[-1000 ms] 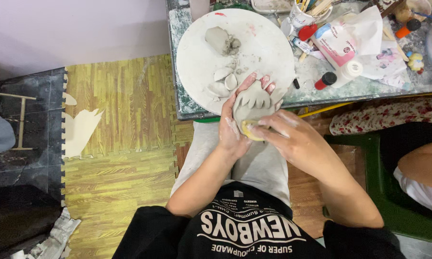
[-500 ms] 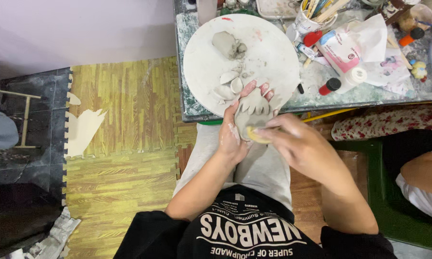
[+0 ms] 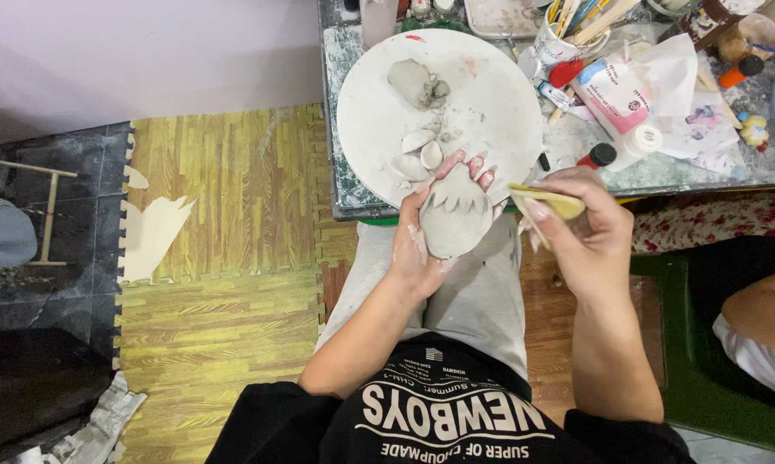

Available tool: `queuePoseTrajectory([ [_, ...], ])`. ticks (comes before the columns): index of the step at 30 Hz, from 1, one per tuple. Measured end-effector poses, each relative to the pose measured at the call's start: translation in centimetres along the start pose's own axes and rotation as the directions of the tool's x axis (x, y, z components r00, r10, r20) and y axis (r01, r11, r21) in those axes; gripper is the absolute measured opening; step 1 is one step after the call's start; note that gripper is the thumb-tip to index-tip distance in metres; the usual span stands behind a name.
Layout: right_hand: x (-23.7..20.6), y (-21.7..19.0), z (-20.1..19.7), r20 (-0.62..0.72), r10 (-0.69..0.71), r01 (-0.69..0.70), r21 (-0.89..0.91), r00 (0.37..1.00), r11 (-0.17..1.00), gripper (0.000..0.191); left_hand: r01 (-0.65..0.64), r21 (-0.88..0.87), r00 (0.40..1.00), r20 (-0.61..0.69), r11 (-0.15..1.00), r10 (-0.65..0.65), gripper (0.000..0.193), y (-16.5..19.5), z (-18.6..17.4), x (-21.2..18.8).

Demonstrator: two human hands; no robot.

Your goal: The person shapes a lump of clay by hand and smooths its surface with a yellow sponge. They repeatedly rotate the clay, press and smooth the edges, and occasionally place it on a white plate before continuing to refine the form.

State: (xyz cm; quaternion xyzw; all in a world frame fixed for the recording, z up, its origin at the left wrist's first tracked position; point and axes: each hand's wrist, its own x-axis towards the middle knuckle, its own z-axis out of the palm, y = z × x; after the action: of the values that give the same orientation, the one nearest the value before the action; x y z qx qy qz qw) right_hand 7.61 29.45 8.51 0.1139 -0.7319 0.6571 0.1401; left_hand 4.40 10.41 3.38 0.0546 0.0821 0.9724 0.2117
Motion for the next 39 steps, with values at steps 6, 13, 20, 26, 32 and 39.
queuePoseTrajectory([
  [6, 1.5, -1.1, 2.8, 0.191, -0.393, 0.425, -0.588, 0.899, 0.688, 0.033, -0.051, 0.192, 0.999, 0.011, 0.980, 0.050, 0.062, -0.2, 0.3, -0.3],
  [13, 2.2, -2.2, 3.5, 0.374, -0.351, 0.512, -0.579, 0.858, 0.634, 0.037, -0.071, 0.185, 0.997, 0.006, 0.980, 0.071, 0.061, 0.1, 0.3, 0.0],
  [20, 2.4, -1.6, 3.5, 0.401, -0.348, 0.529, -0.576, 0.847, 0.623, 0.032, -0.078, 0.157, 0.997, 0.024, 0.984, 0.075, 0.061, 0.0, 0.1, 0.1],
  [26, 2.2, -1.7, 3.9, 0.308, -0.390, 0.495, -0.612, 0.868, 0.617, 0.037, -0.054, 0.160, 0.998, -0.018, 0.986, 0.057, 0.060, -0.3, 0.2, 0.0],
  [32, 1.9, -1.1, 3.6, 0.426, -0.325, 0.521, -0.514, 0.845, 0.681, 0.040, -0.069, 0.157, 0.997, -0.026, 0.985, 0.074, 0.061, 0.1, 0.2, 0.0],
  [39, 2.2, -3.7, 1.8, 0.438, -0.239, 0.469, -0.552, 0.867, 0.689, 0.042, -0.073, 0.113, 0.997, -0.012, 0.991, 0.075, 0.062, 0.1, 0.7, -0.1],
])
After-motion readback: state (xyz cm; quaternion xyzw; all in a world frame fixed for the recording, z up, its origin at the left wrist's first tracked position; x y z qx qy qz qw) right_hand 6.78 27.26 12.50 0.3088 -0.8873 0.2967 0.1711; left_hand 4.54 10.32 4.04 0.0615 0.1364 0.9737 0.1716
